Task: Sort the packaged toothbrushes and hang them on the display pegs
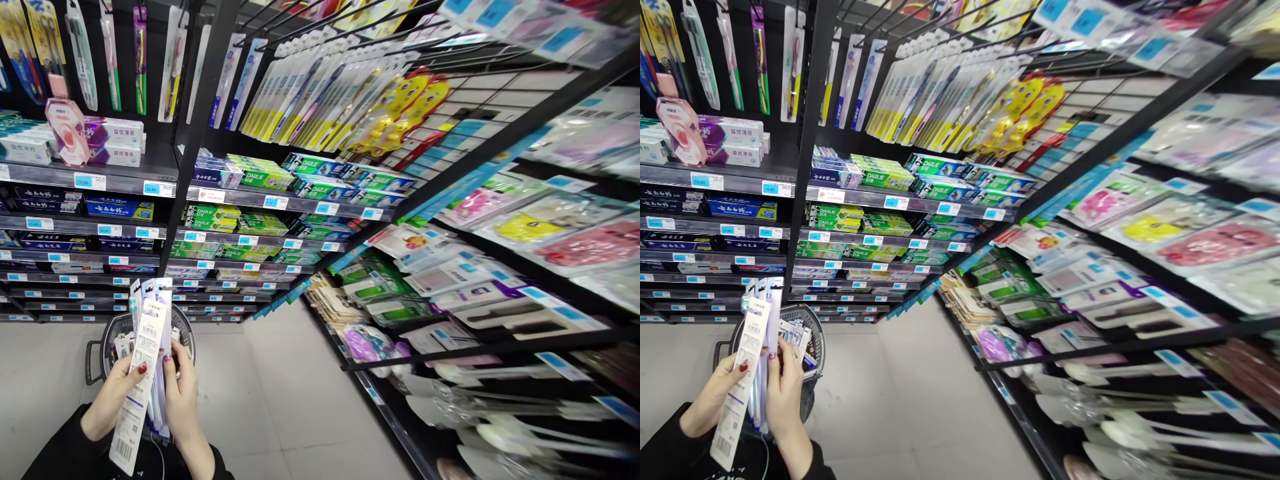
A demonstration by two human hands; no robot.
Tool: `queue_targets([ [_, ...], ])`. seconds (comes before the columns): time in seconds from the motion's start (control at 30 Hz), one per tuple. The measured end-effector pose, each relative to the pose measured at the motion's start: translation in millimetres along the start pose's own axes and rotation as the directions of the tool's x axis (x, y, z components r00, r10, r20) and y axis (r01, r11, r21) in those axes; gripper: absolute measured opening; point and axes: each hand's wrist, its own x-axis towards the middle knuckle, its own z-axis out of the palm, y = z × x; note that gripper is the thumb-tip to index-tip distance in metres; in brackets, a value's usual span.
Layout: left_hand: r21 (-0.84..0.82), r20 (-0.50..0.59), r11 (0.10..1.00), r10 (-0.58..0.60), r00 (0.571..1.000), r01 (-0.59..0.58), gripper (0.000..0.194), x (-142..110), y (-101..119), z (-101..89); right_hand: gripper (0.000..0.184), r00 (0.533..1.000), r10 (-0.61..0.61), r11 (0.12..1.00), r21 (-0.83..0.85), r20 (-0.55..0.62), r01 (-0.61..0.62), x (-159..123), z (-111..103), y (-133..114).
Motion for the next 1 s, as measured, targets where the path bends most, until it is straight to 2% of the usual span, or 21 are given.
queue_targets([
  [0.1,0.056,0.022,0.998,0.000,1.000,-0.001,0.030,1,1,-0.9,0.025,1.000,-0.016,0.997,-0.077,0.018,0.017,2,-1,1],
  [0.23,0.250,0.013,0.964,0.092,0.996,-0.092,0.030,4,2,-2.4,0.023,0.994,-0.055,0.998,-0.042,-0.096,0.052,6,-8,1],
  [0.37,0.458,0.035,0.869,0.196,0.980,-0.190,0.030,7,2,-3.2,0.017,0.993,-0.105,0.991,-0.075,0.051,0.109,14,-16,-7],
  [0.5,0.492,0.040,0.848,0.207,0.978,-0.199,0.032,8,1,-3.6,0.022,0.991,-0.102,0.985,-0.128,0.089,0.113,18,-17,-10],
  [0.6,0.468,0.024,0.865,0.195,0.981,-0.183,0.037,9,-1,-6.1,0.017,0.994,-0.108,0.994,0.000,0.007,0.108,12,-12,-7],
  [0.67,0.451,-0.010,0.879,0.179,0.984,-0.156,0.038,10,-1,-9.6,0.015,0.992,-0.034,0.979,0.194,-0.119,0.057,7,-10,-6],
  [0.73,0.445,-0.063,0.881,0.208,0.976,-0.159,0.035,12,0,-13.9,0.024,0.971,0.137,0.902,0.431,-0.196,-0.040,6,-11,-9],
  [0.8,0.446,-0.117,0.875,0.268,0.956,-0.190,0.032,14,1,-17.9,0.023,0.917,0.322,0.799,0.587,-0.236,-0.130,10,-18,-14],
  [0.87,0.460,-0.133,0.864,0.295,0.946,-0.205,0.030,15,3,-20.4,0.015,0.842,0.461,0.741,0.644,-0.281,-0.191,20,-28,-17],
  [0.93,0.514,-0.112,0.834,0.300,0.947,-0.203,0.027,14,4,-20.3,0.015,0.783,0.566,0.671,0.696,-0.258,-0.256,32,-37,-17],
  [1.0,0.610,-0.073,0.764,0.318,0.945,-0.210,0.023,11,5,-16.9,0.015,0.743,0.649,0.566,0.756,-0.162,-0.329,42,-43,-12],
])
